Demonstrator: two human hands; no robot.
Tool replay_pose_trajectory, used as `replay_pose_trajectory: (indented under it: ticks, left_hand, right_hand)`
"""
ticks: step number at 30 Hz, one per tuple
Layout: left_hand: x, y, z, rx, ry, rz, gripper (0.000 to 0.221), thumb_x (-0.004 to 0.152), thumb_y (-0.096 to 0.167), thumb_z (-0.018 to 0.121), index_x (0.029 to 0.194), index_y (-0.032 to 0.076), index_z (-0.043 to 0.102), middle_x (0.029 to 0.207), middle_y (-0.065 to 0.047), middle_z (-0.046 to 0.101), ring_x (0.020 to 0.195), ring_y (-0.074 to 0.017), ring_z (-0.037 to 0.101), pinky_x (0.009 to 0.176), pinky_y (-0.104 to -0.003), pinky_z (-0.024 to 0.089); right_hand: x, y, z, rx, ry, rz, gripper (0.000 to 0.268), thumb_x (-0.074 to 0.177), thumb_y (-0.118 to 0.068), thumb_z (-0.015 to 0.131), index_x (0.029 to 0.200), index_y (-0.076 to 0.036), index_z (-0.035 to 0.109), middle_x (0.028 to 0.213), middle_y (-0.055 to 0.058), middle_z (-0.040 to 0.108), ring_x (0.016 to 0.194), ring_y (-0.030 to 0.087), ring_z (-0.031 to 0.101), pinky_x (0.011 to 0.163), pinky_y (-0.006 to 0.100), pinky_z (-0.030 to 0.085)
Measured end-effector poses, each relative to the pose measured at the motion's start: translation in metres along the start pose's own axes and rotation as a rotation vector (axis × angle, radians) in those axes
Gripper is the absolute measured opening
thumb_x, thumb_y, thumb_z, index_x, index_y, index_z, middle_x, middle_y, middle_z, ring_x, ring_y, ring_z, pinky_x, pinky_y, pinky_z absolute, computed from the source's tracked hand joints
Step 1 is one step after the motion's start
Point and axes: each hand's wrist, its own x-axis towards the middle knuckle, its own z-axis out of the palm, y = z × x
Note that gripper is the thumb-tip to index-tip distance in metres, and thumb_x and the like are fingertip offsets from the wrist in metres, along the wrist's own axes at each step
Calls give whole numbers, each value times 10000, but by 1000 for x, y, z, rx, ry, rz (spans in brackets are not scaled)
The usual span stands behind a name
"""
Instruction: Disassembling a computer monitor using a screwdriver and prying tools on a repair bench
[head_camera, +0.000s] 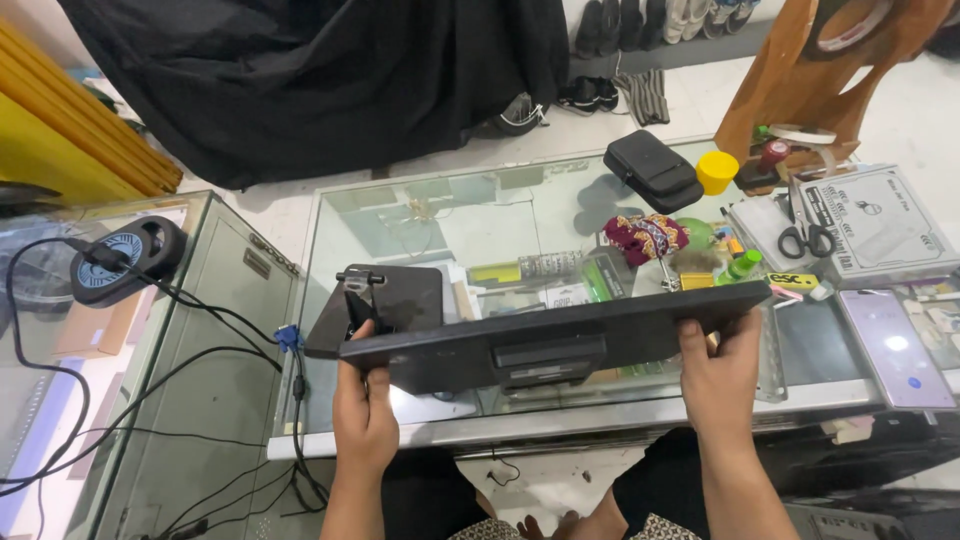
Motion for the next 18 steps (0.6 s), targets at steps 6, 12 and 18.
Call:
replay_pose_trajectory:
  ticks: [6, 12, 18]
  left_hand:
    - [5, 10, 3, -75, -8, -29, 542, 1055, 302, 393, 1537, 56, 414, 1513, -88, 521, 1358, -208, 523, 1086, -324, 417]
    - [11, 8, 5, -32, -8, -24, 514, 1045, 251, 418, 1532, 87, 442, 1510, -72, 555, 1377, -171, 516, 1126, -283, 356]
    - [12, 21, 4, 47, 7, -35, 552, 1030, 349, 456, 1532, 122, 475, 1377, -19, 672, 1085, -109, 629, 929, -245, 435]
  right_hand:
    - [-2, -83, 2, -383, 138, -694, 620, 1030, -276, 659, 1458, 90, 399, 1530, 276, 371, 1466, 429, 363, 1268, 540, 297]
    - [11, -95, 20, -739, -125, -973, 268, 1006, -339, 793, 1211, -169, 776, 1309, 3, 780, 1314, 307, 650, 1282, 567, 71]
    - [22, -49, 19, -638, -78, -1035, 169, 1044, -292, 833, 1153, -169, 792, 1294, 86, 805, 1237, 391, 700, 1308, 610, -12]
